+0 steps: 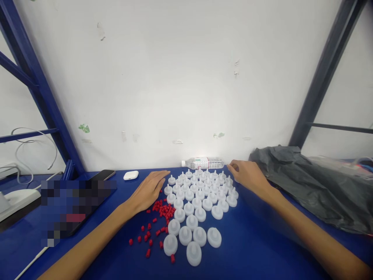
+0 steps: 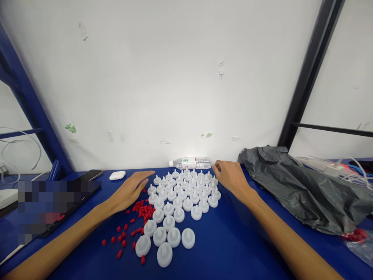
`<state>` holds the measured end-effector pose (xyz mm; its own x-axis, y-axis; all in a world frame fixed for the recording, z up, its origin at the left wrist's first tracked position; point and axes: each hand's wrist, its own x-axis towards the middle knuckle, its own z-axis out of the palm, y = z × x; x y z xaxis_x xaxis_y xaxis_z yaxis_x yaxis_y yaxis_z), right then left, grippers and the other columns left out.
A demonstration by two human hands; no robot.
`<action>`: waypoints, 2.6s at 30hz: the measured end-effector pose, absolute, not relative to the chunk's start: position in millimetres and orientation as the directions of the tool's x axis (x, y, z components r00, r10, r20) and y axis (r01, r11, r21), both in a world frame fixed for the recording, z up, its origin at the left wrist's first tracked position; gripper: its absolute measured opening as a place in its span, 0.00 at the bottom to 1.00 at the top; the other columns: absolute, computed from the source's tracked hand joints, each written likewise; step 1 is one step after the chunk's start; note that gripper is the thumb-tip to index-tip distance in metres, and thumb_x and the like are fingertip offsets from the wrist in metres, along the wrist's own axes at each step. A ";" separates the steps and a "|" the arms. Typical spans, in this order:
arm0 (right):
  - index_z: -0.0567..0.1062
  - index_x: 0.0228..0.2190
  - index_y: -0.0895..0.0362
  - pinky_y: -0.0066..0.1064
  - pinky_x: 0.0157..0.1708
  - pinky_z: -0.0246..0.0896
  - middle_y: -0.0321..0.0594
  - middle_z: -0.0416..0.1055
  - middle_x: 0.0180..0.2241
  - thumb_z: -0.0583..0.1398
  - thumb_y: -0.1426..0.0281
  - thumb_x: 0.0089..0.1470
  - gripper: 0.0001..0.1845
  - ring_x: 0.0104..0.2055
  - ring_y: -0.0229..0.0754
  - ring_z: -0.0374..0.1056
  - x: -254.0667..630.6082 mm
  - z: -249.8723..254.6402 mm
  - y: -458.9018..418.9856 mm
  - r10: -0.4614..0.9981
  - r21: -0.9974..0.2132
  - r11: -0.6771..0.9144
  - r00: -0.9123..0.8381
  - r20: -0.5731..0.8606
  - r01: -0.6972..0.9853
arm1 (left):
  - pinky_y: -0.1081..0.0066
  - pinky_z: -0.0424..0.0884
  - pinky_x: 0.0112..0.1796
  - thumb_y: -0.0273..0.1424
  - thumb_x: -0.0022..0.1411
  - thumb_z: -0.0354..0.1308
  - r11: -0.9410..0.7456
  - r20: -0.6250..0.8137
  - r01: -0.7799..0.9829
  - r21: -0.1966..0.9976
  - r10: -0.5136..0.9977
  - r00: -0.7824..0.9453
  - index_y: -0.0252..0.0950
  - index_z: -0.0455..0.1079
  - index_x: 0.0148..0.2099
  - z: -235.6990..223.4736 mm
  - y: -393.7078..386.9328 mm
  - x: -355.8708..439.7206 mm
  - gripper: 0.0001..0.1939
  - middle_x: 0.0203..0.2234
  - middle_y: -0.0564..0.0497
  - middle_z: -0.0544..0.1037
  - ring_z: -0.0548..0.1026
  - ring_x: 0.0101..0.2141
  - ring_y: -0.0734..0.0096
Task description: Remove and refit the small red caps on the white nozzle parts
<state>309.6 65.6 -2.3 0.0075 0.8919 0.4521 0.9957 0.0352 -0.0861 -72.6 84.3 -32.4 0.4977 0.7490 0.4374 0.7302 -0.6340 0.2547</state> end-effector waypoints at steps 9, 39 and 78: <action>0.77 0.32 0.55 0.31 0.29 0.52 0.40 0.77 0.27 0.52 0.63 0.63 0.17 0.29 0.44 0.72 303.3 -1.8 62.9 0.891 -0.105 0.100 -0.042 0.452 0.989 | 0.56 0.62 0.62 0.33 0.73 0.37 -0.655 0.308 0.728 0.202 0.748 0.588 0.38 0.62 0.66 -33.2 85.6 -76.5 0.25 0.61 0.46 0.70 0.66 0.61 0.60; 0.63 0.59 0.51 0.59 0.63 0.46 0.45 0.75 0.50 0.59 0.55 0.61 0.28 0.53 0.52 0.70 206.8 -7.9 -2.5 0.569 -0.131 0.722 -0.477 0.670 0.679 | 0.65 0.72 0.43 0.41 0.64 0.60 -0.628 0.554 0.481 0.611 0.774 0.308 0.42 0.80 0.38 -1.8 27.9 -37.2 0.11 0.36 0.52 0.84 0.78 0.38 0.63; 0.68 0.46 0.53 0.35 0.43 0.71 0.39 0.77 0.42 0.63 0.60 0.60 0.16 0.43 0.43 0.75 203.8 -19.6 -5.0 0.507 -0.194 0.799 -0.465 0.726 0.569 | 0.69 0.75 0.40 0.39 0.65 0.60 -0.593 0.457 0.404 0.696 0.800 0.388 0.41 0.80 0.41 -4.5 6.9 -25.1 0.10 0.36 0.51 0.83 0.79 0.37 0.66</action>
